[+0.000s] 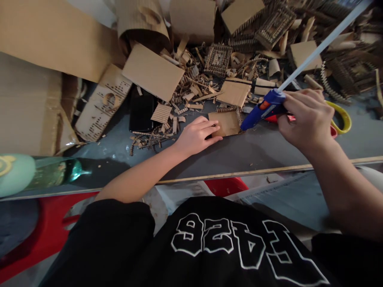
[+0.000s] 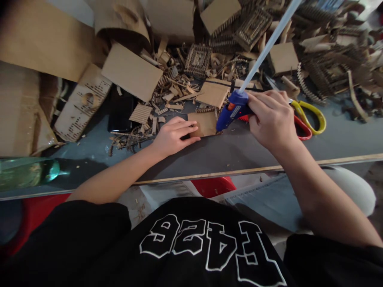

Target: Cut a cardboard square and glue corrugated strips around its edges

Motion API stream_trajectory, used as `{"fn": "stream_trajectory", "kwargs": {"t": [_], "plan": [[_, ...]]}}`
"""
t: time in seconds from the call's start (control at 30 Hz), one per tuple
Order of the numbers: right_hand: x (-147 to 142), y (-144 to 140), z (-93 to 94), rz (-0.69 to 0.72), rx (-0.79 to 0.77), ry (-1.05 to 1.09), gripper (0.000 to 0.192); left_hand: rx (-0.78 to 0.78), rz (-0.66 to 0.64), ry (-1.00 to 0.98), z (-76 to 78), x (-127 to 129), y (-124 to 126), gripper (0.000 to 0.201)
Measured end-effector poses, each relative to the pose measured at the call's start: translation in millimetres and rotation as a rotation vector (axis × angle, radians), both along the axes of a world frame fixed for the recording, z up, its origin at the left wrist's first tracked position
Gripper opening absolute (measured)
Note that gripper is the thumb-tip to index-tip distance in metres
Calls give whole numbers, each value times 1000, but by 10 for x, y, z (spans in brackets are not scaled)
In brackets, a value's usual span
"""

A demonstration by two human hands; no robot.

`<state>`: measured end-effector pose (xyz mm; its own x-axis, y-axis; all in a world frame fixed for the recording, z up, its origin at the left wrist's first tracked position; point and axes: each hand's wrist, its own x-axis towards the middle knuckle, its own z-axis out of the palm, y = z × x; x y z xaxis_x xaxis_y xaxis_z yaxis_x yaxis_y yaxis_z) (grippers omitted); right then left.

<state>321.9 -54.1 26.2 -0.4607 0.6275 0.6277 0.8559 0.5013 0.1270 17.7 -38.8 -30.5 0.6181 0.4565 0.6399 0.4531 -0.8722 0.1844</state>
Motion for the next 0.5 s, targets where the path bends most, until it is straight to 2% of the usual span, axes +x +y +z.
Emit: {"fn": "stream_trajectory", "kwargs": {"t": [0.23,0.5], "plan": [[-15,-7,30,84,59,27,36,4,0,7,-6,-1,0,34],[-36,-24,59,68,117,-44,34,25,-4,-20,-4,10,8,33]]}}
